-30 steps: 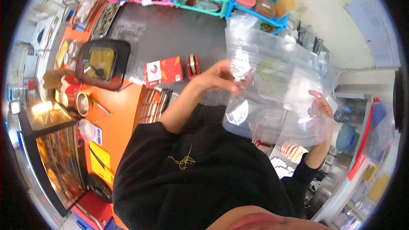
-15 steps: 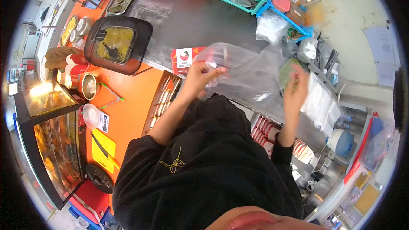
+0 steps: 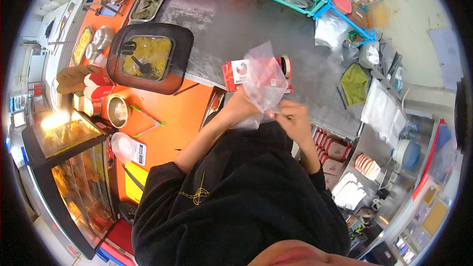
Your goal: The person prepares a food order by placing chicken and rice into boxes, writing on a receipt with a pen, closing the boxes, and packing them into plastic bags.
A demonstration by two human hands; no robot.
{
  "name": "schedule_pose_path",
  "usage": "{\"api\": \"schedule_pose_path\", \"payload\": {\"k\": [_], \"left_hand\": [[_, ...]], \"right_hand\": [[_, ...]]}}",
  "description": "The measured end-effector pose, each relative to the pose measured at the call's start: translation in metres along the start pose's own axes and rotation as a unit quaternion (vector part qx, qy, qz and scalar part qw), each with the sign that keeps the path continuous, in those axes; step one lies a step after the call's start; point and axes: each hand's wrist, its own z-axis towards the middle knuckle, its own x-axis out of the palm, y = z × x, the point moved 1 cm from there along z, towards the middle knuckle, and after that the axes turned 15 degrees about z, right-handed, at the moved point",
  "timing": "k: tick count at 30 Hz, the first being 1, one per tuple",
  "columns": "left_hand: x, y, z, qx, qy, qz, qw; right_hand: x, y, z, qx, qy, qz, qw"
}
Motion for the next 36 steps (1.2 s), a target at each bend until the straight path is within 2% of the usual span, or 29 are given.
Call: {"api": "schedule_pose_path", "payload": {"k": [1, 2, 4, 5, 6, 8, 9, 10, 11, 12, 13, 15, 16, 18, 20, 21, 24, 25, 26, 27, 28, 30, 32, 34, 35, 36], "left_hand": [[-0.017, 0.013, 0.012, 0.067, -0.033, 0.132, 0.988], [-0.031, 0.011, 0.016, -0.008, -0.107, -0.011, 0.994], [-0.041, 0.020, 0.031, 0.044, -0.176, -0.095, 0.979], [-0.034, 0.012, 0.031, 0.099, -0.168, -0.023, 0.981], [-0.023, -0.004, 0.031, 0.153, -0.159, 0.047, 0.974], [-0.006, -0.009, 0.030, 0.249, -0.133, 0.227, 0.932], [0.001, -0.005, 0.032, 0.291, -0.112, 0.335, 0.889], [0.007, -0.002, 0.037, 0.335, -0.090, 0.438, 0.829], [0.008, 0.008, 0.047, 0.325, -0.137, 0.444, 0.824], [0.000, -0.007, 0.050, 0.271, -0.194, 0.443, 0.833], [-0.006, -0.006, 0.060, 0.264, -0.236, 0.488, 0.798], [-0.017, 0.013, 0.080, 0.170, -0.349, 0.368, 0.845], [-0.027, 0.009, 0.081, 0.177, -0.351, 0.367, 0.843], [-0.042, -0.014, 0.079, 0.190, -0.360, 0.363, 0.838], [-0.013, -0.040, 0.081, 0.163, -0.343, 0.292, 0.878], [0.001, -0.046, 0.080, 0.145, -0.330, 0.257, 0.896], [0.024, -0.030, 0.105, 0.283, -0.347, 0.276, 0.851], [0.019, -0.023, 0.119, 0.163, -0.350, 0.291, 0.875], [0.038, -0.026, 0.124, 0.146, -0.318, 0.287, 0.892], [0.062, -0.030, 0.128, 0.128, -0.287, 0.283, 0.906], [0.090, -0.039, 0.136, 0.114, -0.260, 0.276, 0.918], [0.159, -0.058, 0.124, 0.296, -0.177, 0.323, 0.881], [0.230, -0.062, 0.106, 0.397, -0.052, 0.291, 0.869], [0.247, -0.066, 0.119, 0.361, -0.171, 0.397, 0.826], [0.247, -0.069, 0.127, 0.339, -0.230, 0.447, 0.795], [0.236, -0.079, 0.134, 0.275, -0.284, 0.493, 0.775]], "right_hand": [[-0.004, 0.011, 0.000, -0.054, -0.037, -0.045, 0.997], [-0.004, 0.017, -0.001, -0.089, -0.097, -0.062, 0.989], [-0.005, 0.028, -0.004, -0.155, -0.222, -0.102, 0.957], [0.002, 0.041, 0.002, -0.128, -0.302, 0.037, 0.944], [0.019, 0.056, 0.015, -0.100, -0.374, 0.174, 0.905], [0.020, 0.053, 0.022, -0.033, -0.391, 0.201, 0.898], [0.011, 0.042, 0.015, 0.011, -0.338, 0.096, 0.936], [0.002, 0.029, 0.010, 0.032, -0.329, 0.021, 0.943], [-0.007, 0.016, 0.004, 0.052, -0.320, -0.056, 0.944], [-0.018, -0.001, 0.000, 0.045, -0.358, -0.105, 0.927], [-0.031, -0.010, -0.004, 0.036, -0.393, -0.154, 0.906], [-0.055, -0.012, -0.022, 0.035, -0.496, -0.163, 0.852], [-0.065, -0.013, -0.030, 0.033, -0.544, -0.167, 0.822], [-0.078, 0.000, -0.039, -0.020, -0.517, -0.168, 0.839], [-0.093, -0.002, -0.042, -0.109, -0.490, -0.169, 0.848], [-0.096, 0.002, -0.047, -0.091, -0.485, -0.177, 0.852], [-0.126, 0.007, -0.061, -0.024, -0.470, -0.209, 0.857], [-0.150, -0.009, -0.074, 0.013, -0.468, -0.223, 0.855], [-0.168, -0.017, -0.080, 0.049, -0.466, -0.237, 0.851], [-0.174, -0.022, -0.084, 0.053, -0.424, -0.304, 0.852], [-0.176, -0.013, -0.082, 0.018, -0.413, -0.352, 0.840], [-0.174, 0.011, -0.069, -0.047, -0.363, -0.422, 0.829], [-0.193, 0.005, -0.072, -0.056, -0.344, -0.360, 0.866], [-0.229, -0.040, -0.071, -0.032, -0.378, -0.186, 0.906], [-0.260, -0.057, -0.082, 0.020, -0.417, -0.211, 0.884], [-0.281, -0.057, -0.094, 0.018, -0.395, -0.207, 0.895]]}}
